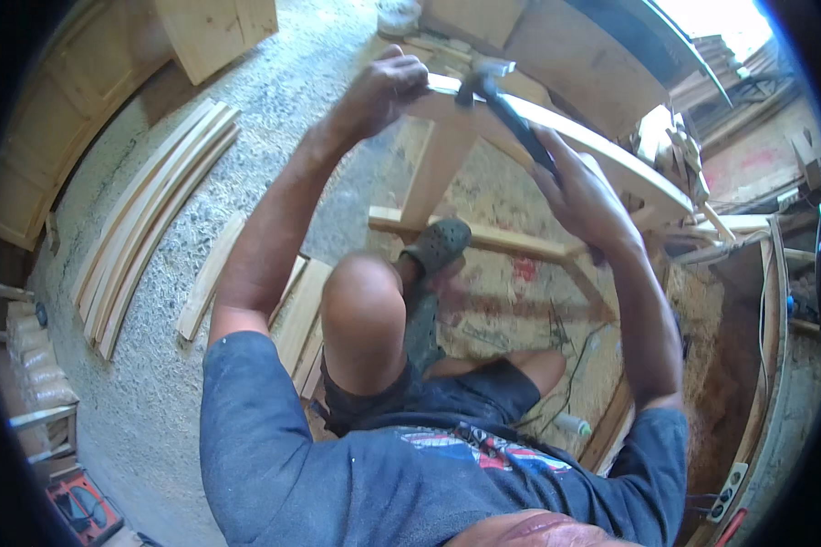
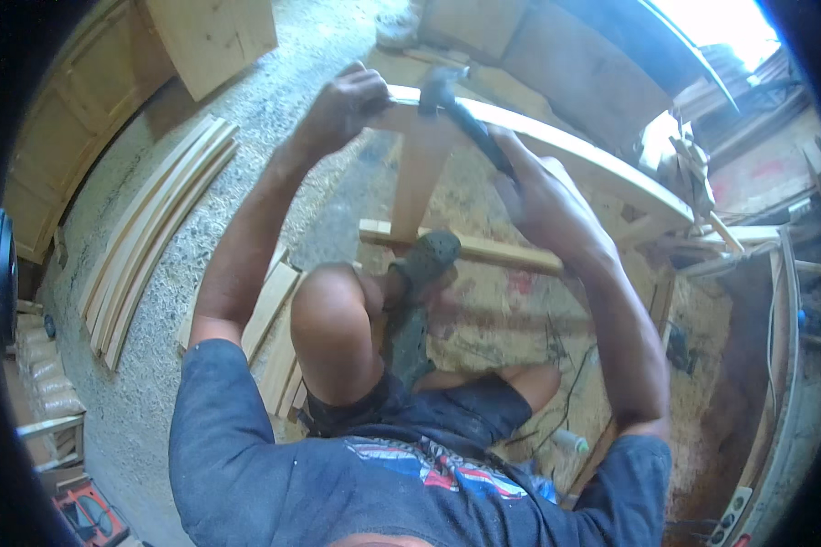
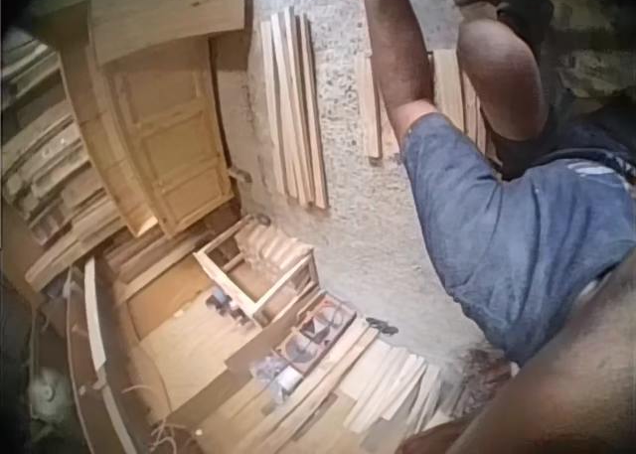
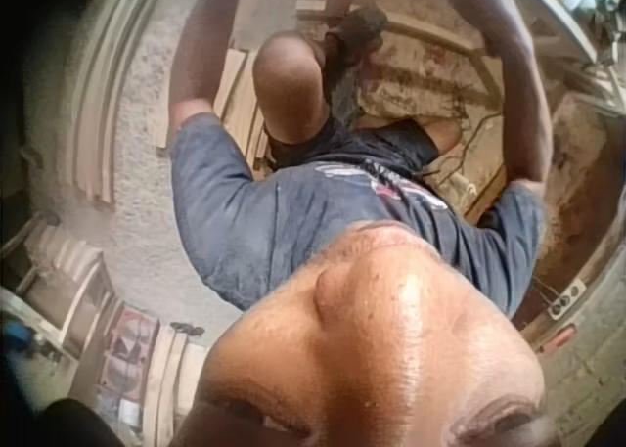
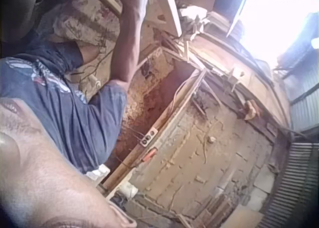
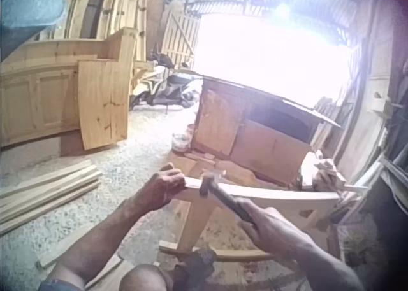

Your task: Assembling a wooden frame using glue, hammer, nails, and a power drill in a workshop.

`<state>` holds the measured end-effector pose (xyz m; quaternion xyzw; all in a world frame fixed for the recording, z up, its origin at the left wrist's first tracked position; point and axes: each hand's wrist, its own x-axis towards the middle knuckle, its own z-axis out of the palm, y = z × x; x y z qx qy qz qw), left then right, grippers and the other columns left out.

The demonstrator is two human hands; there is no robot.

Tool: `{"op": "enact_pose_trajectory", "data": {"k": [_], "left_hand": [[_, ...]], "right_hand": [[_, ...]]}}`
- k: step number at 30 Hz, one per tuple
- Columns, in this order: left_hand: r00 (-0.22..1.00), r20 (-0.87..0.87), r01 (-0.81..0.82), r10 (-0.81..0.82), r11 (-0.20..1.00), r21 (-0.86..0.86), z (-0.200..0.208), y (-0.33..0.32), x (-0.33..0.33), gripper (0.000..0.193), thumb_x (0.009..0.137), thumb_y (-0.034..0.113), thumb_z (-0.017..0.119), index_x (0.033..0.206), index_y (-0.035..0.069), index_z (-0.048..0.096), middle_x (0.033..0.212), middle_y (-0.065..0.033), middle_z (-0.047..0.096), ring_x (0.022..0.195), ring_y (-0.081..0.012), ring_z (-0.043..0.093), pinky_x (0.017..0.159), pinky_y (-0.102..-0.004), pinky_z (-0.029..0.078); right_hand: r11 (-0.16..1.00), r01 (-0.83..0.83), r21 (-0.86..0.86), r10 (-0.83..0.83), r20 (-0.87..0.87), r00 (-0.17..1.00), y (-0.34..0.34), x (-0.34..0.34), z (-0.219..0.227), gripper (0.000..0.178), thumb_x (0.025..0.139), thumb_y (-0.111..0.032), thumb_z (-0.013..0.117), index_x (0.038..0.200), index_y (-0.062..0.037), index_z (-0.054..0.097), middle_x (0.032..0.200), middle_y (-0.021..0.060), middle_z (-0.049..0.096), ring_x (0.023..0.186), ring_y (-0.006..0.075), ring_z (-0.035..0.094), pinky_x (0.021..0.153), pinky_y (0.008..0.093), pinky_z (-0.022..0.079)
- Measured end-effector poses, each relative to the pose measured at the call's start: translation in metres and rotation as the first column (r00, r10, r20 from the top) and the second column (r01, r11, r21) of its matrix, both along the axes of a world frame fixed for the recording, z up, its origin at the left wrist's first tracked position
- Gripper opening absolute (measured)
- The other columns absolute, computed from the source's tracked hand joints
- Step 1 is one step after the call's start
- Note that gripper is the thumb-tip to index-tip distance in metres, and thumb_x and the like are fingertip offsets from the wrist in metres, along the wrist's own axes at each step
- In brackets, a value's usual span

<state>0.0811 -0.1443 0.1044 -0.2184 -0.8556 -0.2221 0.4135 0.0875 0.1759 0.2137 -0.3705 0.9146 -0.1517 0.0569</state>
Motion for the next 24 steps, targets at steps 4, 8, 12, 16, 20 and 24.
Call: {"op": "enact_pose_trajectory", "data": {"k": [4, 8, 12, 16, 20, 24], "left_hand": [[0.998, -0.003, 0.07, -0.07, 0.996, 0.048, 0.02, 0.022, -0.006, 0.013, 0.09, 0.006, 0.073, 0.084, 0.001, 0.062, 0.083, -0.0126, 0.063, 0.086, -0.0308, 0.061, 0.081, -0.0406, 0.05], [0.998, 0.017, -0.069, 0.067, 0.982, 0.174, 0.027, 0.043, -0.011, 0.015, 0.097, 0.016, 0.068, 0.091, 0.003, 0.065, 0.087, -0.0126, 0.068, 0.09, -0.0305, 0.064, 0.083, -0.0413, 0.052], [0.949, -0.05, -0.309, 0.313, 0.948, 0.07, 0.024, 0.09, -0.049, 0.016, 0.101, 0.018, 0.062, 0.1, 0.002, 0.058, 0.082, -0.0178, 0.07, 0.08, -0.0376, 0.07, 0.071, -0.0468, 0.055], [0.926, -0.006, -0.379, 0.379, 0.925, -0.037, 0.007, 0.104, -0.067, 0.025, 0.103, 0.026, 0.055, 0.106, 0.001, 0.053, 0.076, -0.0214, 0.07, 0.069, -0.0426, 0.071, 0.061, -0.0507, 0.057], [0.874, 0.029, -0.486, 0.486, 0.874, -0.009, -0.01, 0.048, -0.084, 0.038, 0.101, 0.022, 0.046, 0.128, -0.003, 0.054, 0.076, -0.0247, 0.069, 0.07, -0.046, 0.069, 0.064, -0.058, 0.054], [0.864, -0.049, -0.496, 0.501, 0.864, 0.079, -0.008, -0.045, -0.067, 0.022, 0.107, 0.024, 0.042, 0.105, 0.007, 0.055, 0.077, -0.0219, 0.07, 0.07, -0.0442, 0.069, 0.06, -0.0554, 0.05]], "right_hand": [[0.818, 0.137, -0.558, -0.067, 0.144, 0.987, 0.059, 0.035, 0.004, 0.045, 0.107, -0.018, 0.055, 0.15, -0.006, 0.047, 0.08, -0.0005, 0.058, 0.053, 0.0044, 0.049, 0.049, 0.0255, 0.044], [0.54, 0.215, -0.814, -0.112, 0.184, 0.976, 0.105, 0.068, -0.044, 0.045, 0.11, -0.022, 0.051, 0.151, -0.0056, 0.043, 0.078, -0.0011, 0.056, 0.051, 0.0019, 0.046, 0.042, 0.0201, 0.038], [0.353, 0.385, -0.853, -0.195, 0.335, 0.922, 0.145, 0.086, -0.071, 0.045, 0.11, -0.021, 0.05, 0.152, -0.0055, 0.04, 0.076, -0.0001, 0.054, 0.049, 0.0008, 0.043, 0.039, 0.0182, 0.034], [0.311, 0.466, -0.829, -0.297, 0.381, 0.876, 0.197, 0.114, -0.084, 0.046, 0.109, -0.017, 0.053, 0.151, -0.0045, 0.042, 0.077, 0.0002, 0.054, 0.049, 0.0013, 0.042, 0.04, 0.0186, 0.032], [0.402, 0.439, -0.803, -0.484, 0.221, 0.847, 0.261, 0.122, -0.086, 0.044, 0.107, -0.015, 0.055, 0.149, -0.0038, 0.047, 0.075, -0.0015, 0.056, 0.052, 0.0006, 0.043, 0.044, 0.0185, 0.032], [0.378, 0.527, -0.762, -0.626, 0.209, 0.751, 0.309, 0.141, -0.077, 0.044, 0.107, -0.015, 0.055, 0.149, -0.0035, 0.047, 0.077, -0.002, 0.055, 0.054, -0.0001, 0.042, 0.046, 0.0178, 0.032]]}}
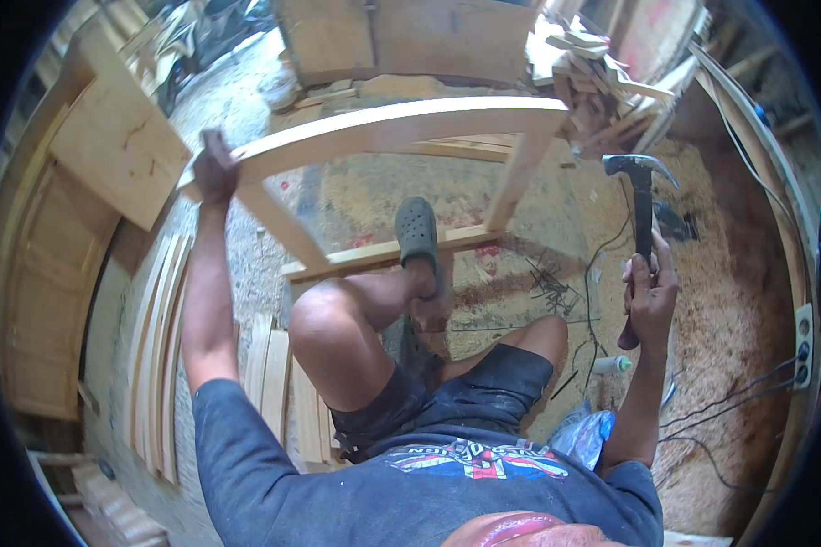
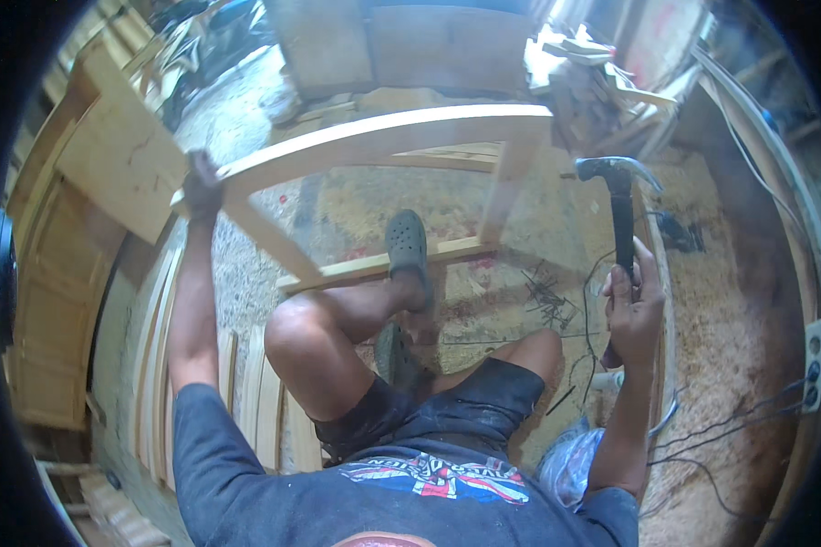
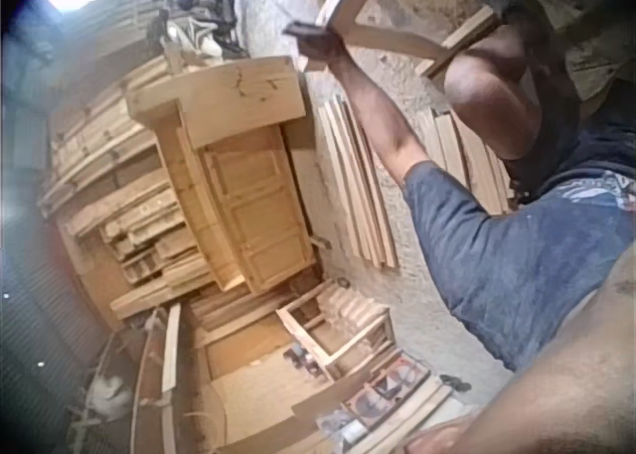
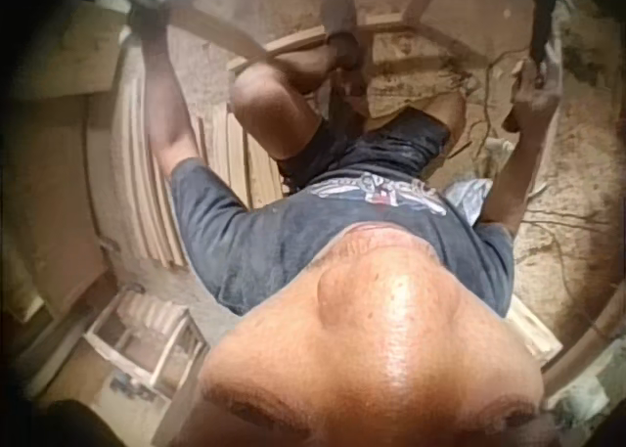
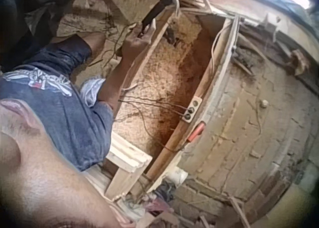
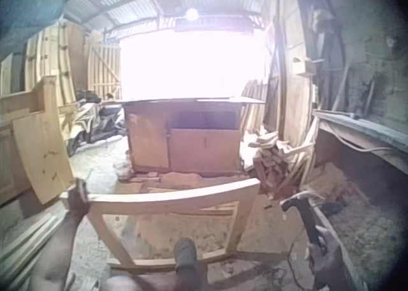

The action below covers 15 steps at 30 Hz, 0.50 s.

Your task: Assembling a wooden frame using glue, hammer, nails, and a power drill in a workshop.

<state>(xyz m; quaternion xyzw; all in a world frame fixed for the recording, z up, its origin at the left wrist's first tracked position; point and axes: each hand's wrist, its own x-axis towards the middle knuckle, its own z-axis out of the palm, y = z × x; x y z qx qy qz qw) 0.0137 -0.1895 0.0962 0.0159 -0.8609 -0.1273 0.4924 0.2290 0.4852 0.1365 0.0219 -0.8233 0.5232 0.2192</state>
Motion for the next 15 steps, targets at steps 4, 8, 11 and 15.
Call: {"op": "enact_pose_trajectory", "data": {"k": [4, 8, 11, 15], "left_hand": [[0.998, 0.05, 0.038, -0.043, 0.993, 0.113, 0.018, 0.015, 0.006, 0.015, 0.108, 0.025, 0.05, 0.108, 0.01, 0.053, 0.075, -0.0132, 0.068, 0.071, -0.0356, 0.071, 0.062, -0.0477, 0.051], [0.936, 0.007, 0.349, -0.351, 0.934, 0.079, 0.039, 0.159, -0.02, 0.008, 0.099, 0.008, 0.059, 0.098, 0.003, 0.066, 0.09, -0.0173, 0.07, 0.077, -0.035, 0.068, 0.068, -0.0444, 0.052], [0.763, 0.02, 0.645, -0.647, 0.762, 0.062, 0.038, 0.265, -0.053, 0.01, 0.094, 0.007, 0.063, 0.091, -0.002, 0.067, 0.089, -0.0211, 0.069, 0.087, -0.038, 0.066, 0.081, -0.0446, 0.051], [0.742, 0.121, 0.668, -0.659, 0.742, -0.056, 0.044, 0.373, -0.074, 0.011, 0.092, 0.012, 0.067, 0.088, 0.003, 0.069, 0.091, -0.0149, 0.074, 0.092, -0.032, 0.065, 0.092, -0.0441, 0.044]], "right_hand": [[0.997, 0.066, -0.047, -0.065, 0.008, 0.998, 0.026, -0.011, 0.001, 0.044, 0.107, -0.016, 0.055, 0.149, -0.0046, 0.047, 0.079, -0.0012, 0.056, 0.05, -0.0001, 0.041, 0.043, 0.0182, 0.032], [0.994, 0.062, -0.093, -0.063, -0.006, 0.998, 0.028, -0.037, 0.007, 0.043, 0.108, -0.017, 0.055, 0.148, -0.0045, 0.047, 0.079, 0.0002, 0.057, 0.048, 0.0003, 0.041, 0.042, 0.0186, 0.034], [0.99, 0.002, -0.143, -0.005, -0.018, 1.0, 0.019, -0.056, 0.014, 0.047, 0.106, -0.015, 0.058, 0.149, -0.002, 0.046, 0.081, 0.0015, 0.058, 0.05, 0.0006, 0.043, 0.042, 0.0185, 0.033], [0.993, -0.03, -0.112, 0.028, -0.019, 0.999, 0.015, -0.081, 0.012, 0.047, 0.104, -0.016, 0.061, 0.147, -0.0001, 0.049, 0.081, 0.0018, 0.06, 0.052, 0.0008, 0.046, 0.045, 0.0185, 0.034]]}}
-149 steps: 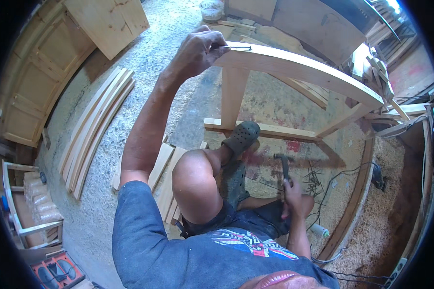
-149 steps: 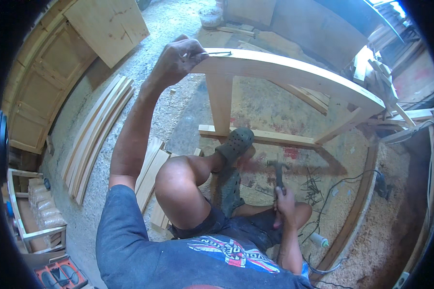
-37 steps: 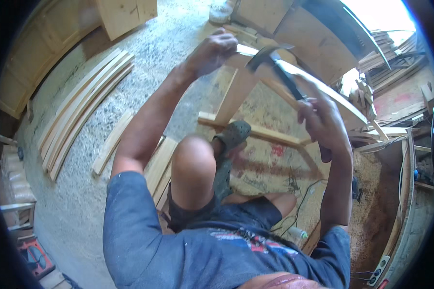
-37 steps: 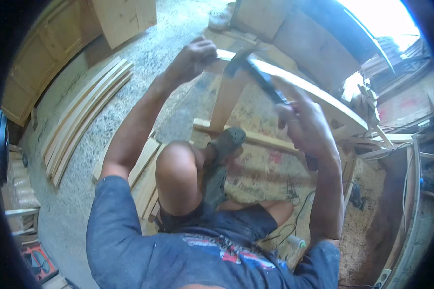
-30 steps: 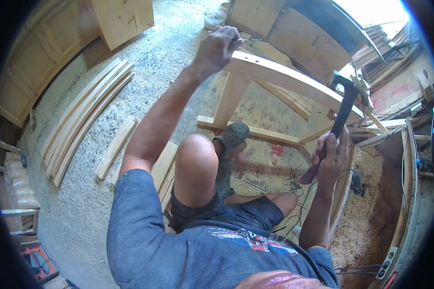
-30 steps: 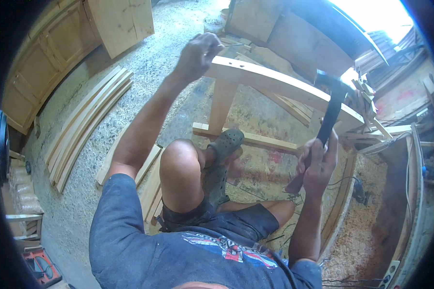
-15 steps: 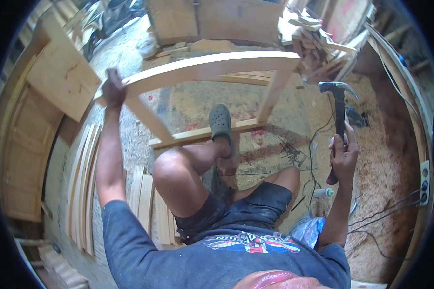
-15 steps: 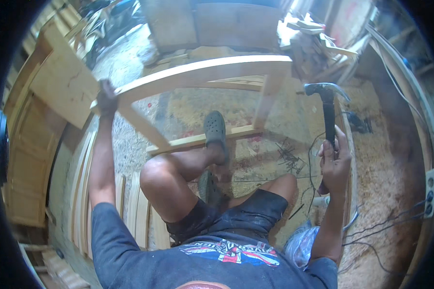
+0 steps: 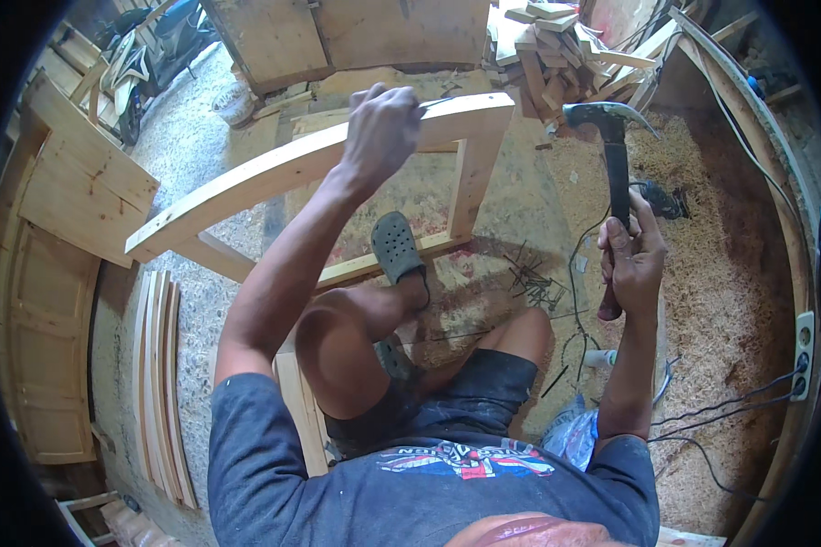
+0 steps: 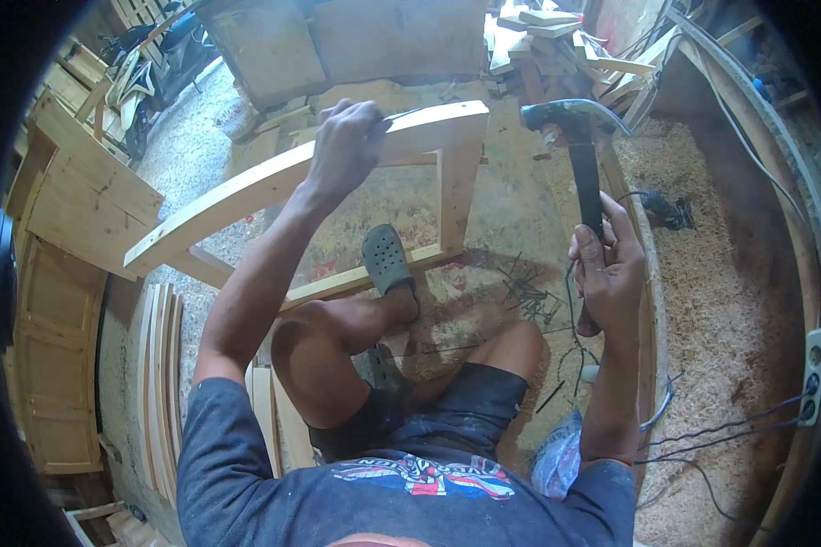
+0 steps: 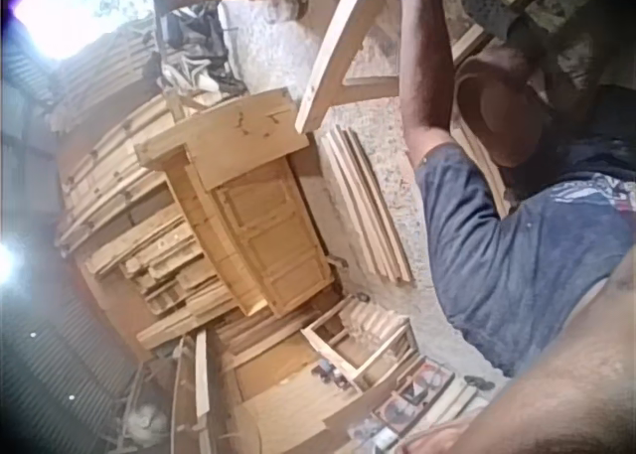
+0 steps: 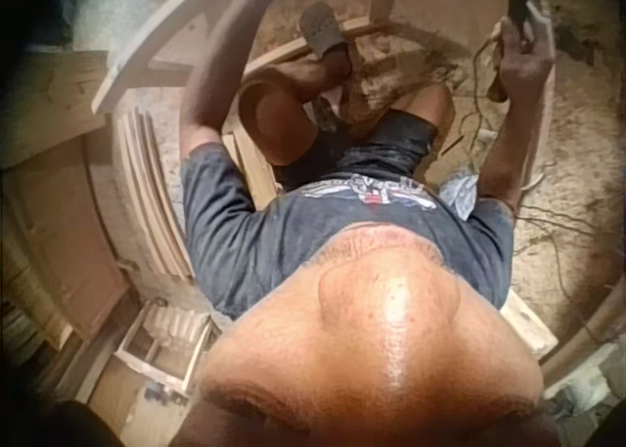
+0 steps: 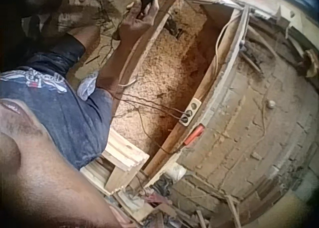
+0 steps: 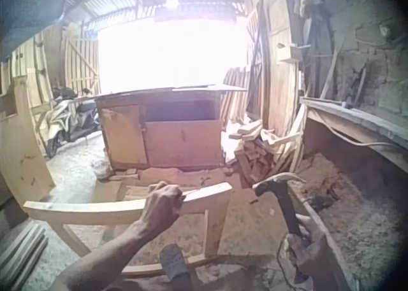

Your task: Assembling a wooden frame using glue, hammer, nails, and a power drill in a workshop.

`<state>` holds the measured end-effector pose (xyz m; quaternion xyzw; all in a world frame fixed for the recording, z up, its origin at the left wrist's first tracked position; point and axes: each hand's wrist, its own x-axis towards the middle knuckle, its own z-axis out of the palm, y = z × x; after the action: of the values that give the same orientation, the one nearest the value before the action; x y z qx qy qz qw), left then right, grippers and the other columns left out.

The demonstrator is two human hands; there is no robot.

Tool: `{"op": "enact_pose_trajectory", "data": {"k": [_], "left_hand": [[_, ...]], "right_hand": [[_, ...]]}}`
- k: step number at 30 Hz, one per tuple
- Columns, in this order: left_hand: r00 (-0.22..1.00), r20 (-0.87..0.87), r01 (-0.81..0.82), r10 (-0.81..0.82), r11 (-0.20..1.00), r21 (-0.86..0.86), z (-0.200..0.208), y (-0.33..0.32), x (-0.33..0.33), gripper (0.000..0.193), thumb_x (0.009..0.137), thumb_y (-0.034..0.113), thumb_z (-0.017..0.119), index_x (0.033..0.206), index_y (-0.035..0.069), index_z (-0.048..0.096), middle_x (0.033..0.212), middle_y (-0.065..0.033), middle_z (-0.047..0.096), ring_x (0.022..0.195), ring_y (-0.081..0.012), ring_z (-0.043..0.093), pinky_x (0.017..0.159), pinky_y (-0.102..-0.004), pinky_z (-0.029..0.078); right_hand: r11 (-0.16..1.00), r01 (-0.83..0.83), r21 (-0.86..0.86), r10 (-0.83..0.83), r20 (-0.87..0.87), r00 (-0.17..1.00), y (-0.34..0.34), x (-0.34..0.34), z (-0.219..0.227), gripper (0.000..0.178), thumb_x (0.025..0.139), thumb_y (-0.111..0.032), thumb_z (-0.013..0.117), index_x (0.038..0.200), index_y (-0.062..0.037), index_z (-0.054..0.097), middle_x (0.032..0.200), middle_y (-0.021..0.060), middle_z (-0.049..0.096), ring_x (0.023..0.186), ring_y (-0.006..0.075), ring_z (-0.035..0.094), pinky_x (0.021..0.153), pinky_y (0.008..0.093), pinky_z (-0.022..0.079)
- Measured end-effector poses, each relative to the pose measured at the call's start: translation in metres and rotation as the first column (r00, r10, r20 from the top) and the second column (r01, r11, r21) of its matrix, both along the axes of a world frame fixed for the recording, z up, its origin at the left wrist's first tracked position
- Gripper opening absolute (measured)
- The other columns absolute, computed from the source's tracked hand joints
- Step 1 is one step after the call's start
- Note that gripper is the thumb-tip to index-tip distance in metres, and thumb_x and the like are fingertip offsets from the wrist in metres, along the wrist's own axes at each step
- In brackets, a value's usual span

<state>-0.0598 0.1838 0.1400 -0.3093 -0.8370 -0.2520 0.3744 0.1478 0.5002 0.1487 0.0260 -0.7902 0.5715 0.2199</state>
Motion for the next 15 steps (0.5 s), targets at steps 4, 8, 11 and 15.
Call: {"op": "enact_pose_trajectory", "data": {"k": [4, 8, 11, 15], "left_hand": [[0.998, 0.048, -0.044, 0.045, 0.999, -0.026, 0.004, 0.027, -0.008, 0.019, 0.094, 0.018, 0.069, 0.087, 0.001, 0.068, 0.088, -0.0148, 0.073, 0.092, -0.0333, 0.065, 0.093, -0.0455, 0.045], [0.982, 0.179, -0.055, 0.064, 0.997, -0.051, 0.007, 0.03, -0.007, 0.018, 0.095, 0.017, 0.069, 0.088, 0.001, 0.067, 0.087, -0.0152, 0.072, 0.092, -0.0319, 0.064, 0.086, -0.0448, 0.049], [0.972, 0.233, -0.041, 0.039, 0.999, 0.0, 0.004, 0.031, -0.006, 0.017, 0.094, 0.015, 0.07, 0.089, -0.001, 0.067, 0.088, -0.0166, 0.071, 0.09, -0.0319, 0.065, 0.081, -0.0442, 0.051], [0.914, 0.403, -0.087, 0.057, 0.995, 0.057, 0.01, 0.03, -0.005, 0.018, 0.095, 0.015, 0.071, 0.093, -0.003, 0.069, 0.091, -0.018, 0.072, 0.084, -0.031, 0.068, 0.077, -0.0436, 0.053]], "right_hand": [[0.999, -0.046, -0.018, 0.047, 0.038, 0.998, 0.004, -0.014, 0.001, 0.048, 0.103, -0.013, 0.063, 0.147, 0.0003, 0.049, 0.081, 0.0025, 0.061, 0.053, 0.0008, 0.046, 0.045, 0.0184, 0.034], [0.998, -0.055, 0.015, 0.054, 0.077, 0.996, 0.024, -0.026, 0.001, 0.049, 0.103, -0.013, 0.063, 0.148, 0.0001, 0.047, 0.081, 0.0033, 0.061, 0.053, 0.0008, 0.046, 0.045, 0.0187, 0.034], [0.998, -0.052, 0.021, 0.051, 0.046, 0.998, 0.031, -0.042, 0.009, 0.049, 0.103, -0.013, 0.063, 0.148, 0.0, 0.047, 0.081, 0.0037, 0.061, 0.051, 0.0011, 0.045, 0.044, 0.0188, 0.034], [0.995, -0.086, 0.054, 0.085, 0.021, 0.996, 0.026, -0.063, 0.033, 0.047, 0.104, -0.014, 0.062, 0.148, -0.0017, 0.049, 0.08, 0.0035, 0.062, 0.05, 0.0016, 0.046, 0.042, 0.0191, 0.035]]}}
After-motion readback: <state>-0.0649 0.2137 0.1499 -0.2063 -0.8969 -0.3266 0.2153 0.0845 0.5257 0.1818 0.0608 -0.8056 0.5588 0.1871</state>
